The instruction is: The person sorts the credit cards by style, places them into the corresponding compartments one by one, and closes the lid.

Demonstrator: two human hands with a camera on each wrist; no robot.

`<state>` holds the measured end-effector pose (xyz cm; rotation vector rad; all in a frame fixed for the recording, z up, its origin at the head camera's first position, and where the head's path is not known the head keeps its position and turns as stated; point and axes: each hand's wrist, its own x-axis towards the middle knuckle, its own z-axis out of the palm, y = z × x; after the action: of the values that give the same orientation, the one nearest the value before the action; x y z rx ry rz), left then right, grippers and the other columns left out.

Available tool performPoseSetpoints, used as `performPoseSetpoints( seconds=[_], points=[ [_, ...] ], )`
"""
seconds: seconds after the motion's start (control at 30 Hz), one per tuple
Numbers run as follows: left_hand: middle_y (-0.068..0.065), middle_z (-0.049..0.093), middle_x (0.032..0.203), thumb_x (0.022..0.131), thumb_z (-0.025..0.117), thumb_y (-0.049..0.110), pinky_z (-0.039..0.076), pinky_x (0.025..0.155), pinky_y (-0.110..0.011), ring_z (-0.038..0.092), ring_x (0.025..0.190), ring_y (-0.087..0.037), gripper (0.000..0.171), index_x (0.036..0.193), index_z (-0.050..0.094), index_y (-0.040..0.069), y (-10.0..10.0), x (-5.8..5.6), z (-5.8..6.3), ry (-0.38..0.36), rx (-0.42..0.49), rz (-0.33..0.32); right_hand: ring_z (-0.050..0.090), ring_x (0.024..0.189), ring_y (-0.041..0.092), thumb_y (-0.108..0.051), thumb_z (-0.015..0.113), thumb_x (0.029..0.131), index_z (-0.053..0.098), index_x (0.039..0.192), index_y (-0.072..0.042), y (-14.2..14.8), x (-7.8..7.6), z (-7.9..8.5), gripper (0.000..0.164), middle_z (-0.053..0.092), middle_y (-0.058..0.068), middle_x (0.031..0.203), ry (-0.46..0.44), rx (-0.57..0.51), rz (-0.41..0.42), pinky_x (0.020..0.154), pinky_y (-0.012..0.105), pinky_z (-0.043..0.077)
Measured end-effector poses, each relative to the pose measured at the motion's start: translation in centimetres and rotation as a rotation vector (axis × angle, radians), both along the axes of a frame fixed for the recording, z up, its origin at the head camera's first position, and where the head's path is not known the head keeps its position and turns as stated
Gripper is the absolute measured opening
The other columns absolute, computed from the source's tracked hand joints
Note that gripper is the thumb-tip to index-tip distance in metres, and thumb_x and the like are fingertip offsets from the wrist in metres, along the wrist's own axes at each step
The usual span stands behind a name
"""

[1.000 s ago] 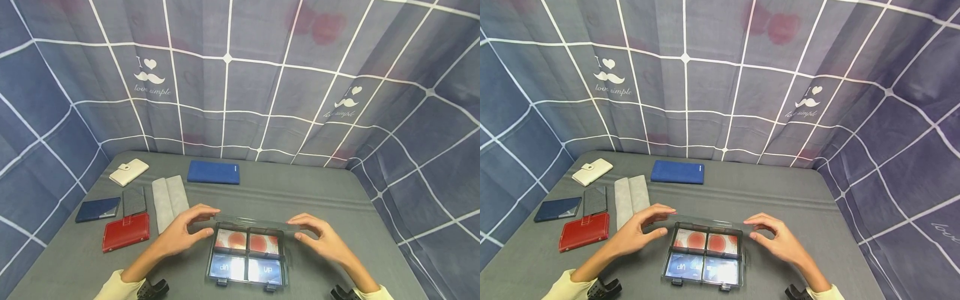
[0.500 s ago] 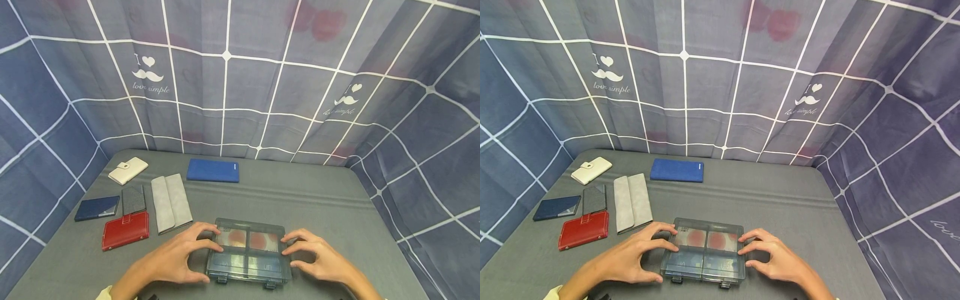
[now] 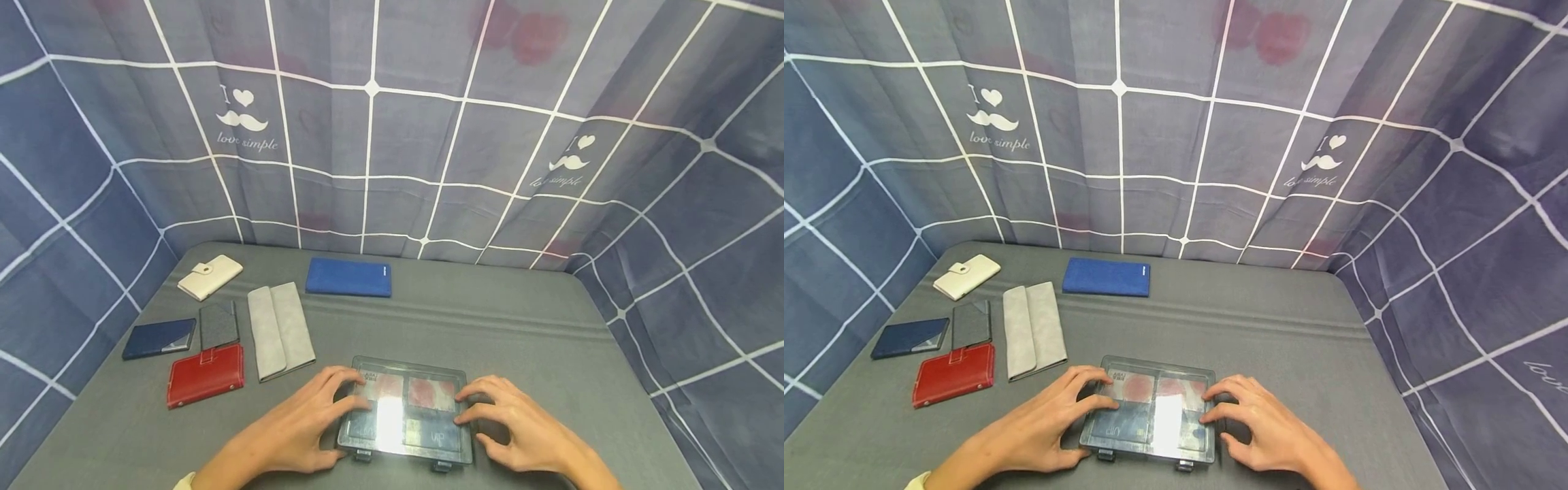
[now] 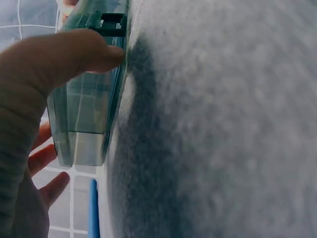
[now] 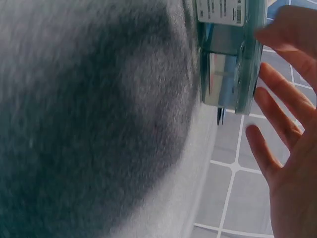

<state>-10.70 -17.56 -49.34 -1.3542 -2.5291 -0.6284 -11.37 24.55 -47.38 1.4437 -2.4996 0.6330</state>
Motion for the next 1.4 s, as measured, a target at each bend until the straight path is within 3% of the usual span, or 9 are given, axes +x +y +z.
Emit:
performPoseSetpoints(
  seconds=[0.17,0.63,0.87,1.03,1.23,1.4],
  points=[
    [-0.004,0.046,0.155,0.071,0.092,0.033,0.049,0.113,-0.052,0.04,0.149,-0.026,0.076,0.139,0.058,0.029,0.8,0.0,0.0,0.005,-0.01,0.005,0.054,0.133,0.016,-0.014,0.085,0.069,0.071,0.128,-0.043,-0.3,0.3,-0.1,0.066,0.061,-0.008,0.143,0.039,-0.002,-0.006,0.096,0.049,0.053],
    [-0.001,0.049,0.151,0.062,0.089,0.027,0.049,0.112,-0.051,0.041,0.149,-0.025,0.084,0.14,0.058,0.031,1.8,0.6,0.3,0.022,-0.071,0.048,0.052,0.135,0.016,-0.013,0.086,0.07,0.071,0.126,-0.042,-0.5,0.3,-0.7,0.065,0.06,-0.007,0.144,0.006,-0.045,0.016,0.099,0.046,0.051],
    [0.001,0.051,0.149,0.066,0.092,0.037,0.051,0.109,-0.048,0.047,0.141,-0.022,0.079,0.138,0.06,0.031,1.6,0.5,0.2,0.061,-0.055,0.047,0.052,0.135,0.017,-0.012,0.084,0.069,0.071,0.126,-0.04,-0.7,0.3,-0.7,0.065,0.06,-0.006,0.144,0.003,-0.052,0.024,0.1,0.044,0.051],
    [-0.004,0.049,0.153,0.07,0.092,0.05,0.051,0.106,-0.049,0.05,0.133,-0.022,0.079,0.14,0.059,0.032,1.5,0.5,0.1,0.065,-0.03,0.034,0.05,0.137,0.018,-0.017,0.085,0.064,0.067,0.132,-0.039,-0.9,0.8,-0.5,0.073,0.057,-0.005,0.147,0.032,-0.005,0.01,0.098,0.048,0.052],
    [-0.003,0.048,0.158,0.08,0.084,0.063,0.05,0.107,-0.05,0.049,0.135,-0.021,0.072,0.143,0.06,0.036,1.5,0.4,0.3,0.049,-0.022,0.038,0.046,0.143,0.029,-0.023,0.084,0.06,0.061,0.145,-0.03,-1.5,1.4,-0.8,0.088,0.052,0.007,0.154,0.079,0.014,0.04,0.113,0.041,0.035],
    [0.0,0.049,0.157,0.082,0.083,0.065,0.053,0.104,-0.05,0.048,0.14,-0.02,0.069,0.143,0.062,0.039,1.5,0.4,0.5,0.028,-0.02,0.051,0.045,0.144,0.033,-0.026,0.086,0.063,0.059,0.148,-0.029,-2.0,1.8,-1.2,0.09,0.048,0.008,0.158,0.101,0.03,0.047,0.121,0.034,0.023]
  ],
)
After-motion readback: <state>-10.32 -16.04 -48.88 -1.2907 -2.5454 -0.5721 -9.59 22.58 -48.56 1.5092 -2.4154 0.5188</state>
